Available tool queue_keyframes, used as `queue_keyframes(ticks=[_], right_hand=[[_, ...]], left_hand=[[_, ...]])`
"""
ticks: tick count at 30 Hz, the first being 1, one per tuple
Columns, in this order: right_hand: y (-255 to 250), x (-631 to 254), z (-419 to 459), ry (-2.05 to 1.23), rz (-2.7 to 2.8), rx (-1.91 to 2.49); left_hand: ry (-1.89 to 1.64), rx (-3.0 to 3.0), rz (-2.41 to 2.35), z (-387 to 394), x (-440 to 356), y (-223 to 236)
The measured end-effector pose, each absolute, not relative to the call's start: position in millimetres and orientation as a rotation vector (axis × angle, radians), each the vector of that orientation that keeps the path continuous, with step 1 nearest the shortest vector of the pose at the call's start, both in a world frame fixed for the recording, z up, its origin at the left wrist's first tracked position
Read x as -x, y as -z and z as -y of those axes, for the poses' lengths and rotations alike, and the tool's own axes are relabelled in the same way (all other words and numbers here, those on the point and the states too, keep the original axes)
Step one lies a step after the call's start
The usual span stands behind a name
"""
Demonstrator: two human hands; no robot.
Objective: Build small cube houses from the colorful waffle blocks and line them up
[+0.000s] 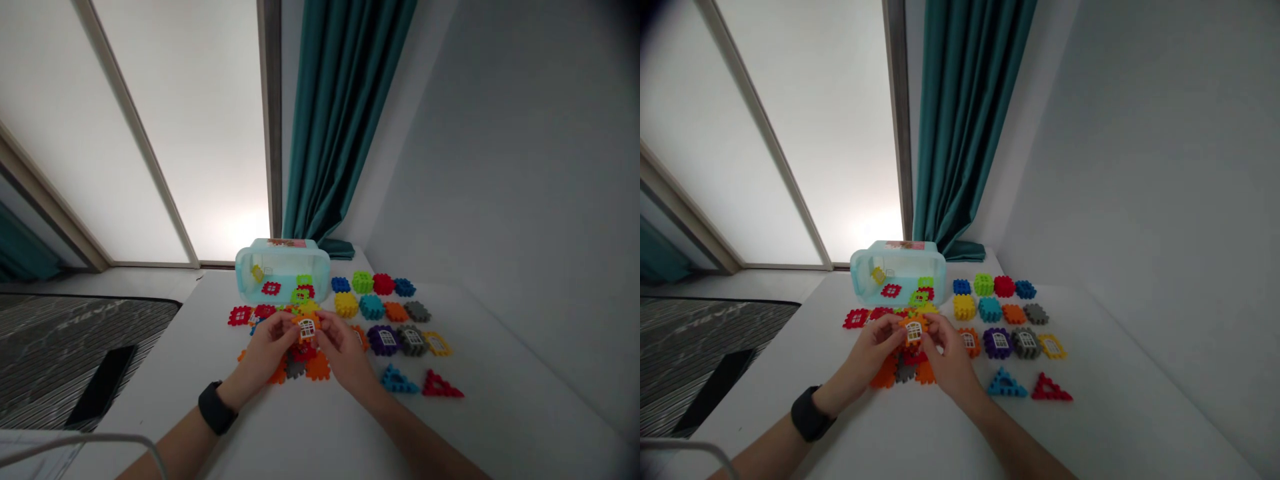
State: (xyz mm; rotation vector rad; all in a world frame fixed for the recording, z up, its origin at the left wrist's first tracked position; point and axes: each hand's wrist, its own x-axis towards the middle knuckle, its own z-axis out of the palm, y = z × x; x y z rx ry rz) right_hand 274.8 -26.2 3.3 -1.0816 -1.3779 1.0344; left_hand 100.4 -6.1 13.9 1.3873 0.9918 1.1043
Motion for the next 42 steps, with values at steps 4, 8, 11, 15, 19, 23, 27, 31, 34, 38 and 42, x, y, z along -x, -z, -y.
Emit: queue_keyframes(ticks=[4,8,11,15,19,23,27,31,34,38,42], right_hand=[[-1,-277,34,-0.934,1.415,1.1],[-1,-278,39,-0.899,1.394,1.085],[1,-280,43,-0.885,1.374,1.087],[6,-280,46,-0.859,1.368,1.098],[14,-276,51,-0.849,1.402,1.104],[17,-277,52,-0.782,1.489,1.107],[8,-288,49,-0.457,1.712,1.092],[-1,-297,45,-0.188,1.896,0.957],[-2,-299,45,-0.102,1.976,0.937],[1,-300,46,-0.051,2.039,0.956],[3,-303,46,-0.031,2.06,0.941]], left_hand=[[-1.159,-1.53,-1.018,10,-104,-12],[-1.24,-1.971,-1.117,18,-97,-10],[-1.251,-2.248,-1.124,20,-88,-4],[-1.187,-2.475,-1.108,19,-80,1],[-1.207,-2.546,-1.103,19,-77,0],[-1.237,-2.575,-1.084,17,-73,-3],[-1.295,-2.64,-1.031,13,-68,-5],[-1.307,-2.633,-1.045,10,-65,-4],[-1.31,-2.598,-1.069,11,-66,-3],[-1.331,-2.591,-1.036,13,-68,0],[-1.331,-2.613,-1.025,14,-70,3]])
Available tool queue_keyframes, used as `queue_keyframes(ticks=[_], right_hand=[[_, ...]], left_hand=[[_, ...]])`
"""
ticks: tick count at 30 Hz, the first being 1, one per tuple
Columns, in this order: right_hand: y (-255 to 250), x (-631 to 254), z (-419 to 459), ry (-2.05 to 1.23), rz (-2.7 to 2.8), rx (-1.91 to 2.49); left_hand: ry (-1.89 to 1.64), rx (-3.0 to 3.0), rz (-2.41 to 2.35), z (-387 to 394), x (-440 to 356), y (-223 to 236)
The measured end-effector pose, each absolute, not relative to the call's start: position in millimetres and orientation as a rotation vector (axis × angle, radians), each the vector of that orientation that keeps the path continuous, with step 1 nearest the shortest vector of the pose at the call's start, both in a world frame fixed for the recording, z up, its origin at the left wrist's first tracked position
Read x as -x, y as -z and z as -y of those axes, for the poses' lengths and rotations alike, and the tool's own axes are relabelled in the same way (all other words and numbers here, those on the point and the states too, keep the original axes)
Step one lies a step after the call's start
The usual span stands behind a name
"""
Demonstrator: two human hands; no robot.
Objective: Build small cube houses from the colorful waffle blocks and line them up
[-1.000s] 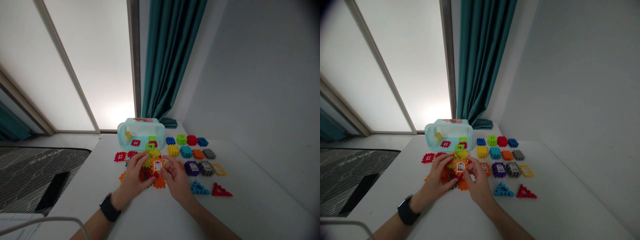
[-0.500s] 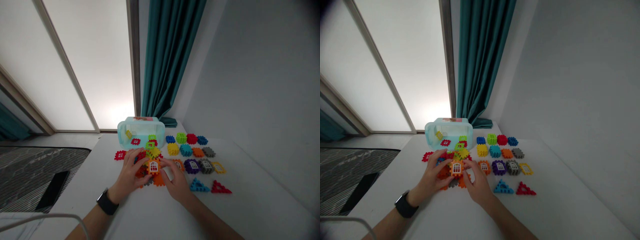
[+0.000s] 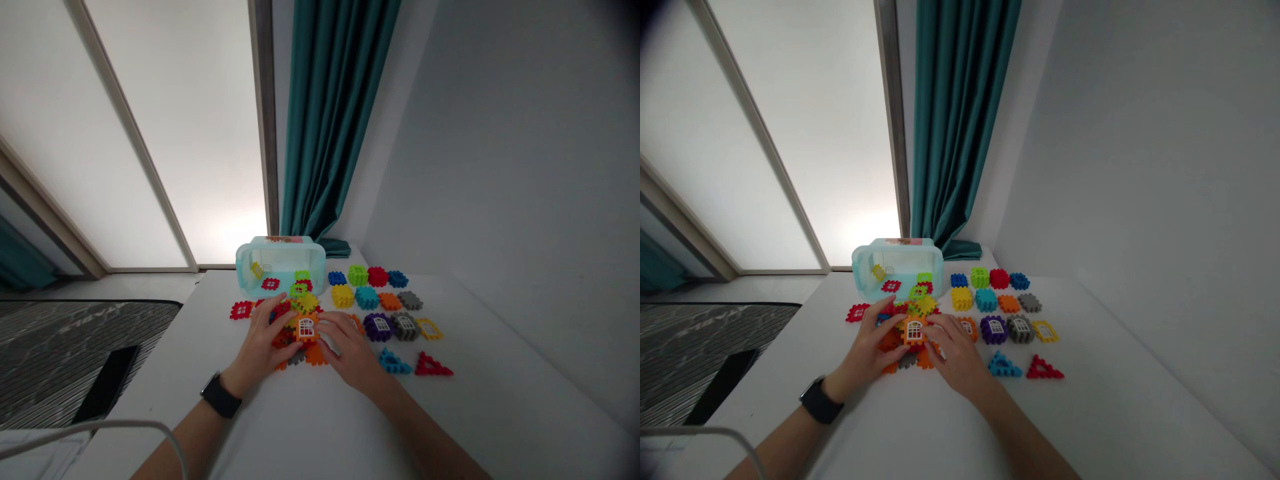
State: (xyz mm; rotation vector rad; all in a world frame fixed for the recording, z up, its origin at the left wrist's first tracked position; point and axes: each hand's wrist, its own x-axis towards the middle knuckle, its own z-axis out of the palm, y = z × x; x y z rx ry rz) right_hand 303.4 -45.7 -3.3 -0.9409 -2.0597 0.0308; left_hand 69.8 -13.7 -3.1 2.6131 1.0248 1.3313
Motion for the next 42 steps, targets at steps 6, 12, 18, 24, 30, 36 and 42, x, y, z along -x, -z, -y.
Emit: queue_keyframes(ticks=[6,12,18,24,30,36,42], right_hand=[[4,-306,43,0.004,2.056,0.952],[3,-307,44,0.009,2.018,0.937],[3,-307,44,0.018,1.977,0.91],[1,-305,45,0.018,1.942,0.907],[0,-306,46,-0.006,1.942,0.907],[0,-306,46,-0.038,1.939,0.919],[3,-306,45,-0.068,1.934,0.918]], left_hand=[[-1.352,-2.623,-1.032,13,-74,6],[-1.363,-2.632,-1.053,14,-77,5],[-1.369,-2.514,-1.06,16,-80,8],[-1.355,-2.435,-1.05,18,-82,9],[-1.325,-2.411,-1.041,21,-83,5],[-1.332,-2.383,-1.03,22,-84,3],[-1.341,-2.369,-1.029,22,-84,3]])
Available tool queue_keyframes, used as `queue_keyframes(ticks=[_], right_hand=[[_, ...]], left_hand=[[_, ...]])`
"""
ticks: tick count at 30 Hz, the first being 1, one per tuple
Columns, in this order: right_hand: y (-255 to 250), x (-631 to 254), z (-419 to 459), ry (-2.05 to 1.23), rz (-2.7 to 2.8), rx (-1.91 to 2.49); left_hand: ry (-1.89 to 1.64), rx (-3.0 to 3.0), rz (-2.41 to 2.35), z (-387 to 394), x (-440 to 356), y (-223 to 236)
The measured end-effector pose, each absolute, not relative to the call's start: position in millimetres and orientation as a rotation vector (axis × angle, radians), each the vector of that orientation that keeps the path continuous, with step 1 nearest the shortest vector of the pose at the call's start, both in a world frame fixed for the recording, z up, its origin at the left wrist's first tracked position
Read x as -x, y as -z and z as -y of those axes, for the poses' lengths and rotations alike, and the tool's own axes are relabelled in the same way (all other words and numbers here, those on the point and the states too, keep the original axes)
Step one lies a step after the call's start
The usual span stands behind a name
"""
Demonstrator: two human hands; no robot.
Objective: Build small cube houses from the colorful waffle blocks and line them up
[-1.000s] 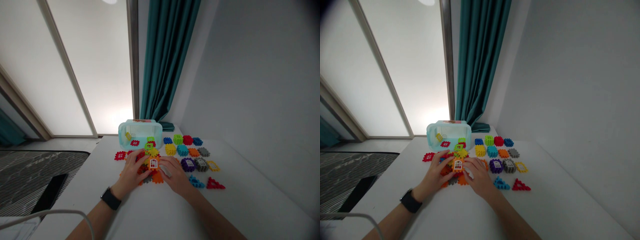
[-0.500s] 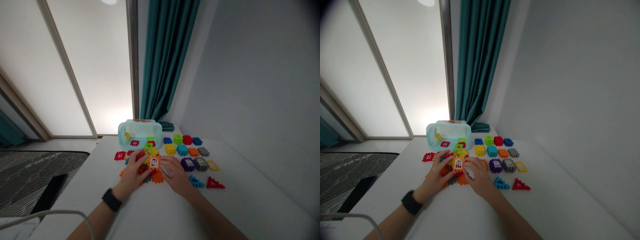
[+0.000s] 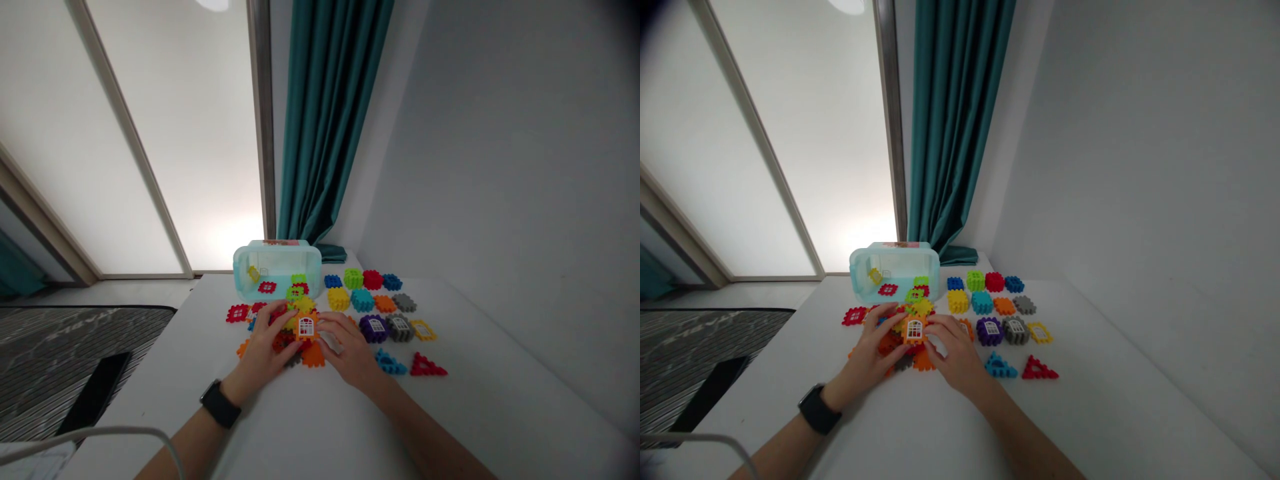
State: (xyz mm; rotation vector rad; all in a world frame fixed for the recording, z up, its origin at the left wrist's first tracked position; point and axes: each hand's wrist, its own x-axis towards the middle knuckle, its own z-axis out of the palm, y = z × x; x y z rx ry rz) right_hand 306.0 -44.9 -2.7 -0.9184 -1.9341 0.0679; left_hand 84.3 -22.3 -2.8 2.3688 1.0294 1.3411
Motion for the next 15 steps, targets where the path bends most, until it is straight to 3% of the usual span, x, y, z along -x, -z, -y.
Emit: queue_keyframes(ticks=[15], right_hand=[[4.4,-306.0,45.6,-0.062,1.92,0.907]], left_hand=[[-1.3,-2.29,-0.984,22.8,-83.3,2.1]])
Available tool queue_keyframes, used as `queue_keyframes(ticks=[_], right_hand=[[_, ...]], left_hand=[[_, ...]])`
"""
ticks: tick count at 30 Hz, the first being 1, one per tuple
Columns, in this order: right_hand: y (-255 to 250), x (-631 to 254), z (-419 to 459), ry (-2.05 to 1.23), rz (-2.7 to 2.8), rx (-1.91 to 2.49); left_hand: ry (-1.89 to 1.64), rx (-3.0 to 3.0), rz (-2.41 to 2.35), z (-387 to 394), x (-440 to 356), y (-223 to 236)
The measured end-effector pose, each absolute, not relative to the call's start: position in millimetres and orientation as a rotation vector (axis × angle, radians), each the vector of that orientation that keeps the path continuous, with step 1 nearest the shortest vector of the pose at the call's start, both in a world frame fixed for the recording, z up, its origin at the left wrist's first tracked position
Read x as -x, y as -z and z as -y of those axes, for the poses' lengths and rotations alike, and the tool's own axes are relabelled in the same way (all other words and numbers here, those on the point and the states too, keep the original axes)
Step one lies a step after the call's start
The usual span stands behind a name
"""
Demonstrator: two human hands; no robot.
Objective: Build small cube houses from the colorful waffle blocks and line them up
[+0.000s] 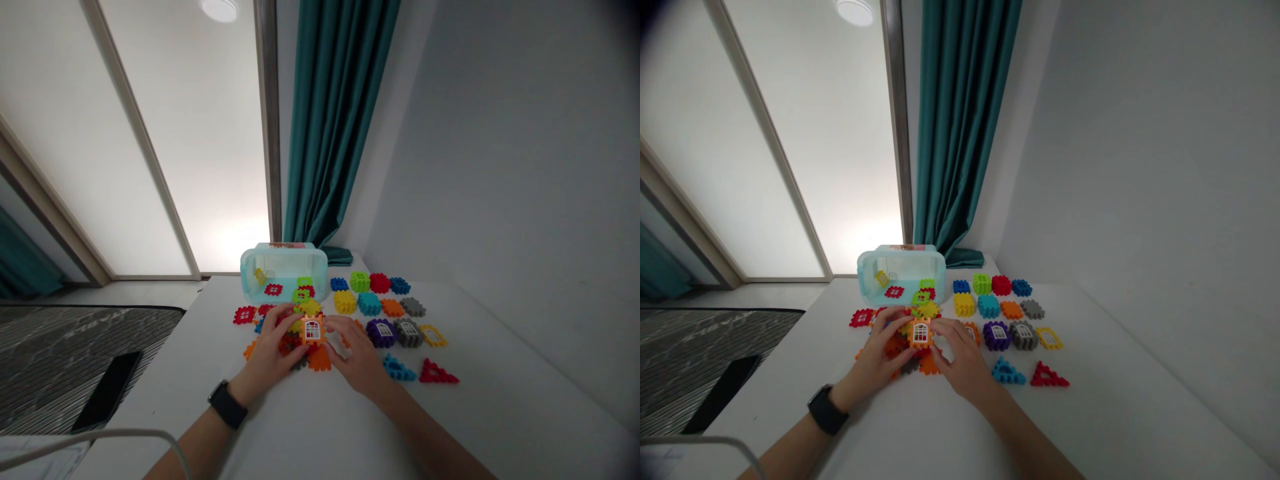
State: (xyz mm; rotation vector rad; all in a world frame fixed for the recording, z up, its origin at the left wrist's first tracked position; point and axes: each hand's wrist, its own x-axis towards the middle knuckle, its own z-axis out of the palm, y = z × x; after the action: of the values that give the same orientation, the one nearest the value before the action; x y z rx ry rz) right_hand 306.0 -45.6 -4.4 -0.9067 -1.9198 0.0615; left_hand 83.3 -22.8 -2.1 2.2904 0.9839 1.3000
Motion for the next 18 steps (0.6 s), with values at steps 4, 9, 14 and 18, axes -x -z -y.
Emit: queue_keyframes(ticks=[4,9,14,18], right_hand=[[1,-309,47,-0.054,1.95,0.887],[-2,-305,47,-0.392,1.773,1.007],[-3,-295,45,-1.056,1.398,1.074],[-7,-293,45,-1.178,1.273,1.052]], left_hand=[[-1.246,-2.176,-0.91,24,-84,-2],[-1.103,-1.833,-0.875,26,-91,-6],[-1.056,-1.241,-0.796,29,-99,-7],[-1.037,-1.008,-0.746,29,-102,-5]])
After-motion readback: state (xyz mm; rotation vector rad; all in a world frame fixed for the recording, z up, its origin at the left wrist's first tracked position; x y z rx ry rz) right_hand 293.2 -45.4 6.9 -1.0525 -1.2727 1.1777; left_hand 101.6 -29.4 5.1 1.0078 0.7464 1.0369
